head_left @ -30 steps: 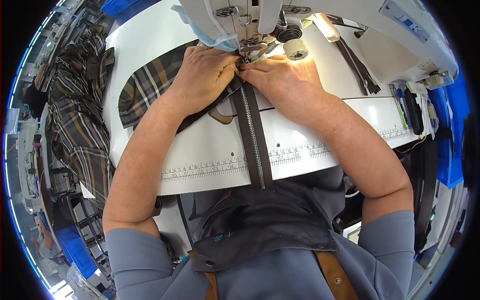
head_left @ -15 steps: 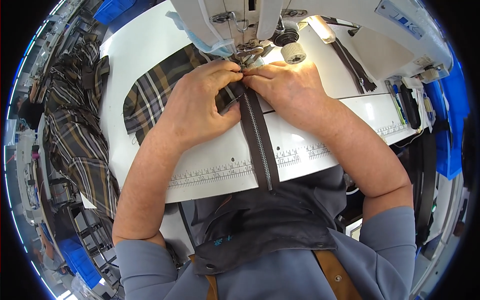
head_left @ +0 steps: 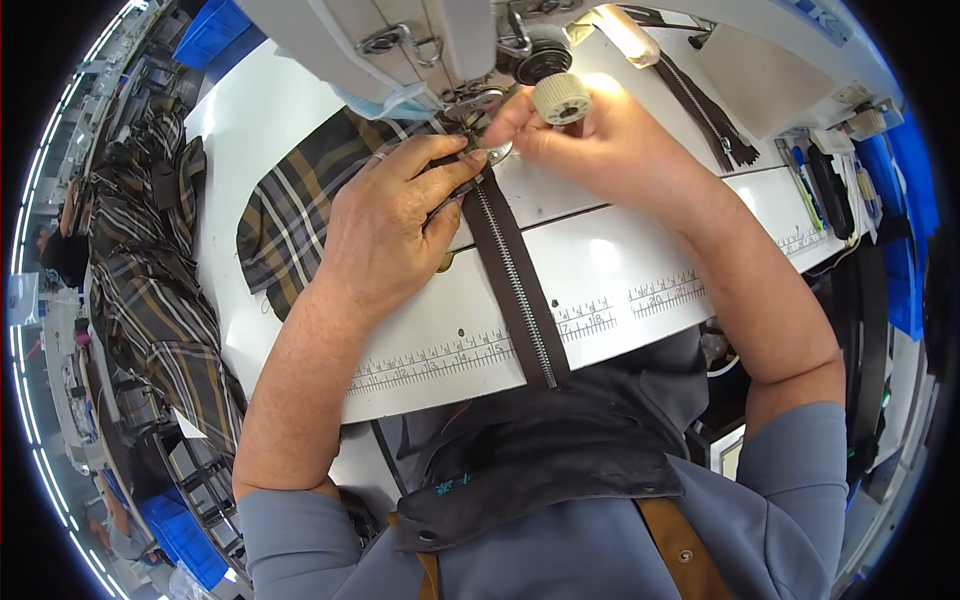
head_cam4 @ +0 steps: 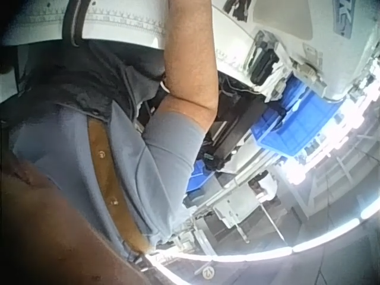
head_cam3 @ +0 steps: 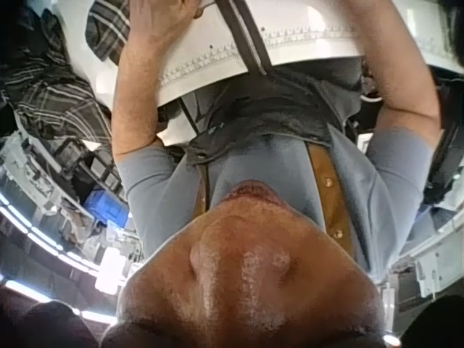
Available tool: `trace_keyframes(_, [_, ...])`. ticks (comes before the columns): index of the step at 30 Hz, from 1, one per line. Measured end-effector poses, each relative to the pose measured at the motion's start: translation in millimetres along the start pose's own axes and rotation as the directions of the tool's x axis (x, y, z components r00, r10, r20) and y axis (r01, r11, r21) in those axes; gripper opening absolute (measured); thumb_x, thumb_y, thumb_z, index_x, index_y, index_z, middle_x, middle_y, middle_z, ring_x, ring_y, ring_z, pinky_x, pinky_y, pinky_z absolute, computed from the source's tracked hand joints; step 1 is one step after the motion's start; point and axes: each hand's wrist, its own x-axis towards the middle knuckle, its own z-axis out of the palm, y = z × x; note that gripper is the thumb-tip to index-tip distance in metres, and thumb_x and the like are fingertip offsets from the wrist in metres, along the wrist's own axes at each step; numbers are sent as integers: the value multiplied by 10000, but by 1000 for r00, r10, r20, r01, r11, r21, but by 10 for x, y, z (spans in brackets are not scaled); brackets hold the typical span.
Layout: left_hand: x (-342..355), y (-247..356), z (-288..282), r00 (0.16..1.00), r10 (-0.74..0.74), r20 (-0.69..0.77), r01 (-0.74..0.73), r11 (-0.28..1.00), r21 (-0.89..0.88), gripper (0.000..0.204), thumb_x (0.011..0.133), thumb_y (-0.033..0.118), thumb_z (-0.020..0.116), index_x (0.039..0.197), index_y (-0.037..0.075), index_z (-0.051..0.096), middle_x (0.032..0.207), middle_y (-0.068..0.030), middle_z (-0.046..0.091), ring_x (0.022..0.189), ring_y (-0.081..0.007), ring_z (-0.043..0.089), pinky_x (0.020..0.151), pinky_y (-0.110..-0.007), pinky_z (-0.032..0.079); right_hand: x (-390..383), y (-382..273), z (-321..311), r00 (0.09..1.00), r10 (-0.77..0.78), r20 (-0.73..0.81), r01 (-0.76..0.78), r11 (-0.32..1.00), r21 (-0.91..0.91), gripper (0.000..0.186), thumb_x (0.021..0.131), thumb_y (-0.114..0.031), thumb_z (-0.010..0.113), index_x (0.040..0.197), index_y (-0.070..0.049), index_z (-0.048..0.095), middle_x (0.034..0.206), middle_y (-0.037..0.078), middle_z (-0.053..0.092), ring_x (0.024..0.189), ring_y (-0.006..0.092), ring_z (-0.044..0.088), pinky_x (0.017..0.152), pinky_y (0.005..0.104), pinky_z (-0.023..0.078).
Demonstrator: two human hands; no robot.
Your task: Sewing a zipper and leather panels together using an industrial sewing machine to construct a bag.
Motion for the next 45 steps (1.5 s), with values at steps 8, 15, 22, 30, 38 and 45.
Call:
trace_keyframes(8, [5, -24, 13, 997, 60, -57, -59, 998, 24, 330, 820, 39, 740, 1147, 64, 782, 1227, -88, 719, 1075, -303, 709, 913, -391, 582, -116, -105, 78, 964, -266, 5, 233, 835, -498, 186, 827, -232, 776, 936, -80, 773, 960, 28, 755, 799, 148, 674, 712, 311, 549])
trace_keyframes(15, [40, -44, -24, 999, 51, -5, -51, 998, 27, 424, 768, -11, 735, 1183, 68, 777, 1239, -105, 715, 1116, -310, 705, 946, -396, 578, -315, -108, 210, 795, -494, 351, 562, 385, -732, 495, 619, -417, 903, 980, -112, 753, 1256, 51, 695, 1073, 190, 652, 784, 346, 528])
trace_keyframes(22, [45, -6, -72, 998, -22, 64, 20, 999, 29, 443, 771, -32, 721, 1193, 85, 786, 1254, -115, 705, 1114, -317, 696, 957, -392, 566, -373, -53, 149, 820, -489, 297, 542, 499, -677, 511, 587, -409, 922, 948, -80, 772, 1118, -2, 620, 954, 147, 596, 703, 319, 450])
trace_keyframes(30, [51, -46, -87, 997, 13, 72, -14, 1000, 16, 384, 834, -35, 715, 1201, 57, 777, 1256, -148, 715, 1124, -312, 697, 960, -378, 555, -366, -38, 165, 817, -463, 343, 541, 412, -733, 549, 646, -432, 896, 996, -30, 765, 1063, 5, 604, 943, 142, 583, 725, 309, 446])
trace_keyframes(38, [48, -57, -134, 992, -32, 126, 35, 999, -23, 329, 908, -7, 701, 1222, 49, 778, 1313, -129, 722, 1201, -266, 694, 1036, -350, 527, -387, -56, 157, 822, -417, 389, 546, 381, -746, 540, 695, -426, 872, 1013, -5, 759, 1109, 68, 710, 957, 162, 612, 744, 320, 463])
trace_keyframes(45, [54, -48, -99, 996, 13, 92, -18, 999, 46, 350, 874, -28, 717, 1207, 54, 785, 1304, -121, 725, 1177, -263, 705, 994, -335, 553, -382, -68, 141, 823, -394, 410, 553, 390, -736, 518, 691, -422, 875, 995, -17, 763, 1131, 81, 722, 979, 170, 622, 747, 321, 478])
